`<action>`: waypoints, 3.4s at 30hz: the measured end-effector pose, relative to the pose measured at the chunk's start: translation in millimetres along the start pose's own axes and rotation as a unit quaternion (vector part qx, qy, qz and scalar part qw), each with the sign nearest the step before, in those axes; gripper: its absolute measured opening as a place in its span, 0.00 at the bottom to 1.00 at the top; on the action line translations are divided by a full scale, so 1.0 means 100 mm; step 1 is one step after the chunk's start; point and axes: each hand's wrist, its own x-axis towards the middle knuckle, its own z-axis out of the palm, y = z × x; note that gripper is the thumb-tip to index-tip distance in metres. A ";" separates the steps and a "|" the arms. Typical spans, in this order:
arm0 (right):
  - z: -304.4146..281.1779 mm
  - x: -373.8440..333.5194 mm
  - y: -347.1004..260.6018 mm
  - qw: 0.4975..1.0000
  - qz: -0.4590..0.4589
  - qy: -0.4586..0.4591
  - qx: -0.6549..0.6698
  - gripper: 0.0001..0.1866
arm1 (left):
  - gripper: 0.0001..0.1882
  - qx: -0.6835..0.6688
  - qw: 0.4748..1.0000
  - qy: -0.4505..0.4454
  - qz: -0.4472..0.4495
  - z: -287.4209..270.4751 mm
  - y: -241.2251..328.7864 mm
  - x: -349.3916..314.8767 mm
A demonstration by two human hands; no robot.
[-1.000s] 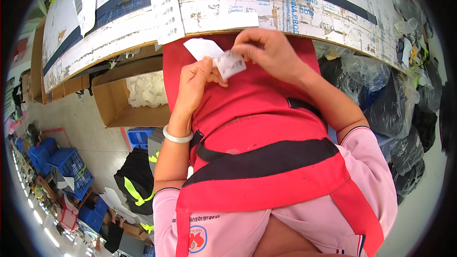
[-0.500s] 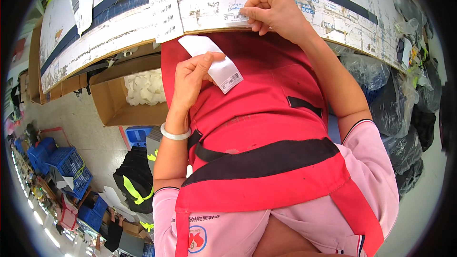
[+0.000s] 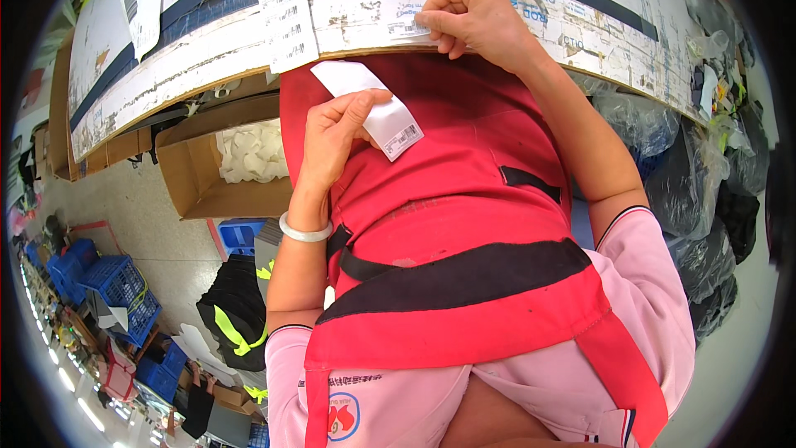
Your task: The person is peeling and applying labels/tags to small white rectangular items on a work table.
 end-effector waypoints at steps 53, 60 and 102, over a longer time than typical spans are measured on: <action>-0.11 -0.55 0.09 0.993 -0.068 -0.032 -0.090 0.12 | 0.11 -0.013 1.000 0.026 0.001 0.15 0.06 -0.03; 0.40 -0.58 0.25 0.981 0.076 -0.145 0.104 0.09 | 0.14 -0.037 0.998 0.042 0.021 0.21 0.15 -0.02; 0.44 -0.55 0.21 0.980 -0.164 -0.066 -0.095 0.06 | 0.07 0.083 0.997 0.004 -0.004 0.10 0.02 -0.09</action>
